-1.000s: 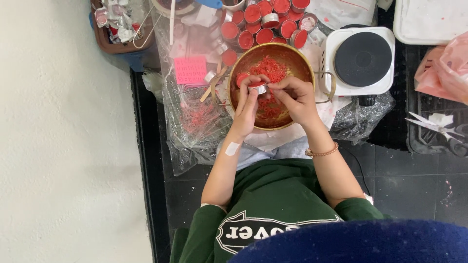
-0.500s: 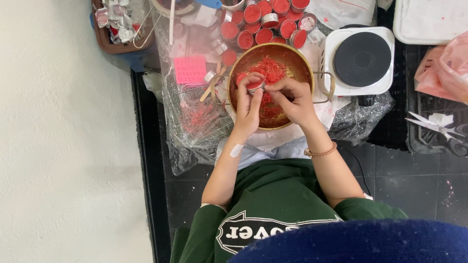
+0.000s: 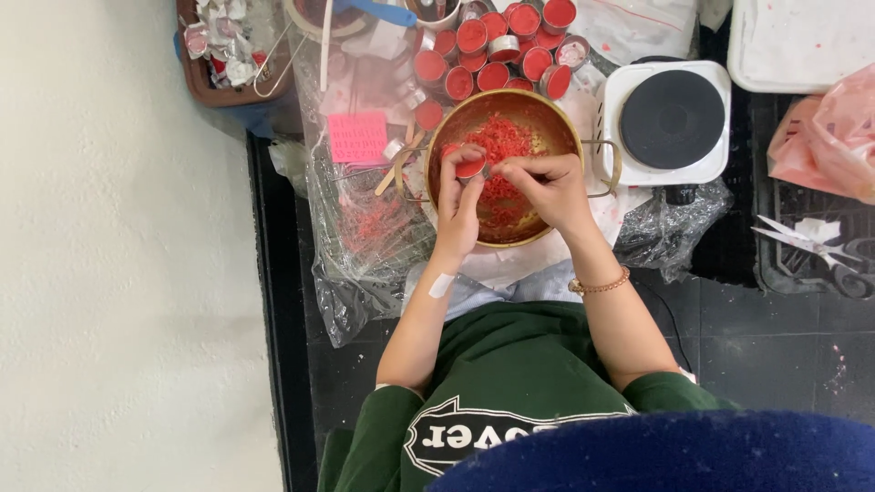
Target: Placing red wax flakes and a wick into a small candle tin.
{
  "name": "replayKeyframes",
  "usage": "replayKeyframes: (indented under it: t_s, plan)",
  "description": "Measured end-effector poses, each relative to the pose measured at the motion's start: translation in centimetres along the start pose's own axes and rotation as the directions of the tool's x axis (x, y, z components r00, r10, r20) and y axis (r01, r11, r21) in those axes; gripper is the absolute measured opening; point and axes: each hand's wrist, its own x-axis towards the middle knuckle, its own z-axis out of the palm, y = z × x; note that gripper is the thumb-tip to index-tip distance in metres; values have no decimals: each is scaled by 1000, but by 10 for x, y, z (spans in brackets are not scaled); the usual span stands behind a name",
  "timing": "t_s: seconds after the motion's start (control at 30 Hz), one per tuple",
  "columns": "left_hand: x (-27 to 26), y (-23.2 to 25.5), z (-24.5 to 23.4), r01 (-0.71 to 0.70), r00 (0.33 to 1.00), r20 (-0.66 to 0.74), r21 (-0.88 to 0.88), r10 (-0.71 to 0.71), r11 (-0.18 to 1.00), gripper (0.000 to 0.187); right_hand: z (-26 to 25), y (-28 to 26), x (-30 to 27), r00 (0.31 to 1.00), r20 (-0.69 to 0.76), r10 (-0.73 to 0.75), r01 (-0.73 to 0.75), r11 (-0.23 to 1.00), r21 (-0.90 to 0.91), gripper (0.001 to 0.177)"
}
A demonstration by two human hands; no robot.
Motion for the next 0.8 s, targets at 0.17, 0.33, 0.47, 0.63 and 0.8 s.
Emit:
replayKeyframes:
  t_s: [0.17, 0.33, 0.47, 0.63, 0.8]
  plan:
    - [-1, 2, 4, -7, 1000, -26, 31, 7, 999, 30, -7, 8, 1, 997, -33, 72, -74, 996, -56, 24]
    - [0, 8, 12, -51, 997, -68, -103, 44, 993, 44, -7, 12, 2, 992, -57, 113, -119, 986, -113, 41]
    - [3, 13, 14, -63, 991, -130, -173, 41, 983, 52, -5, 10, 7, 995, -61, 77, -85, 988, -131, 37]
    - [6, 17, 17, -19, 989, -148, -131, -1, 991, 52, -6, 12, 6, 997, -47, 60, -67, 985, -156, 34]
    - [10, 28, 16, -28, 993, -112, -90, 18, 996, 41, -6, 0, 9, 999, -9, -35, 34, 990, -136, 29]
